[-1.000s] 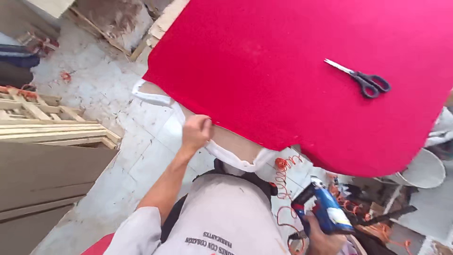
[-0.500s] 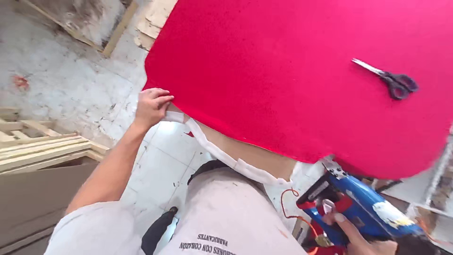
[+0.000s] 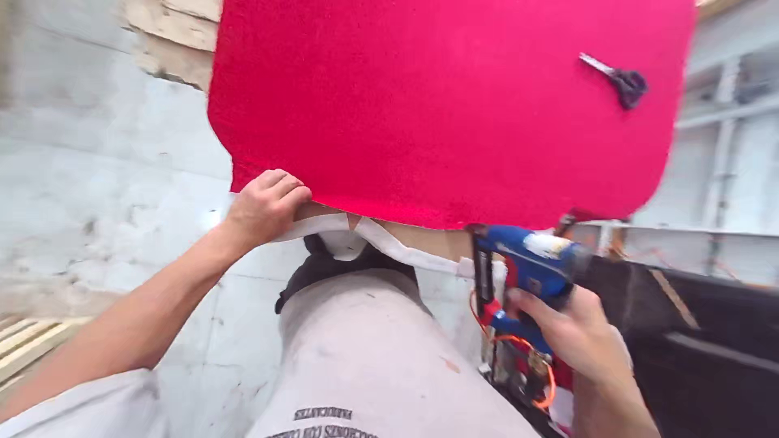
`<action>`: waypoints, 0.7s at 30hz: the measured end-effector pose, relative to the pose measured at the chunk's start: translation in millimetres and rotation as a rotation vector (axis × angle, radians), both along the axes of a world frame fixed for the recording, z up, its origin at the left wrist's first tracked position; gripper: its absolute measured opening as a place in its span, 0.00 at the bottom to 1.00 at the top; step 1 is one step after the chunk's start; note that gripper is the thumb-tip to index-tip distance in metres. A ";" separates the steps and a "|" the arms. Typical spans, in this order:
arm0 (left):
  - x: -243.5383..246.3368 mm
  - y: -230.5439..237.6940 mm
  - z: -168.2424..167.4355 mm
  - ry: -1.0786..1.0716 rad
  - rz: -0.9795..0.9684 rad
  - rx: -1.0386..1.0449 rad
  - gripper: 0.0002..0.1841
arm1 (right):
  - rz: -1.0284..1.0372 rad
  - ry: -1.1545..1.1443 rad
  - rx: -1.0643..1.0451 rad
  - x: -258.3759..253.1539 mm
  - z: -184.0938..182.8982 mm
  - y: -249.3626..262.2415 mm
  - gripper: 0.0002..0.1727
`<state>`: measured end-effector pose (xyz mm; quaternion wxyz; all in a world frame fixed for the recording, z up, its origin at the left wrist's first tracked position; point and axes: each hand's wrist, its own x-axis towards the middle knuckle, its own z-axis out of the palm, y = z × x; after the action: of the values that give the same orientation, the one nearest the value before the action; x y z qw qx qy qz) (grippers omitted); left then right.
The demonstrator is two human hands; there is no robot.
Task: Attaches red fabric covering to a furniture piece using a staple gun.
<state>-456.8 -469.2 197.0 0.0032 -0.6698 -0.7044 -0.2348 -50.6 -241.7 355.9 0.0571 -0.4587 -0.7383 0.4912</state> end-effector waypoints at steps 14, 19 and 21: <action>14.1 -42.0 -17.8 -0.105 0.024 -0.019 0.22 | 0.215 -0.334 -0.023 -152.8 -28.3 -65.9 0.06; 16.7 -42.5 -19.8 -0.154 0.036 0.005 0.20 | 0.306 -0.326 -0.015 -209.9 -29.6 -87.5 0.06; 17.4 -42.9 -18.9 -0.194 0.050 0.034 0.16 | 0.344 -0.311 -0.002 -231.9 -27.4 -92.9 0.06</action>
<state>-439.4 -512.1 178.2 -0.0479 -0.6260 -0.7137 -0.3105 -282.5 -334.6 328.6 -0.1425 -0.3964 -0.8049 0.4180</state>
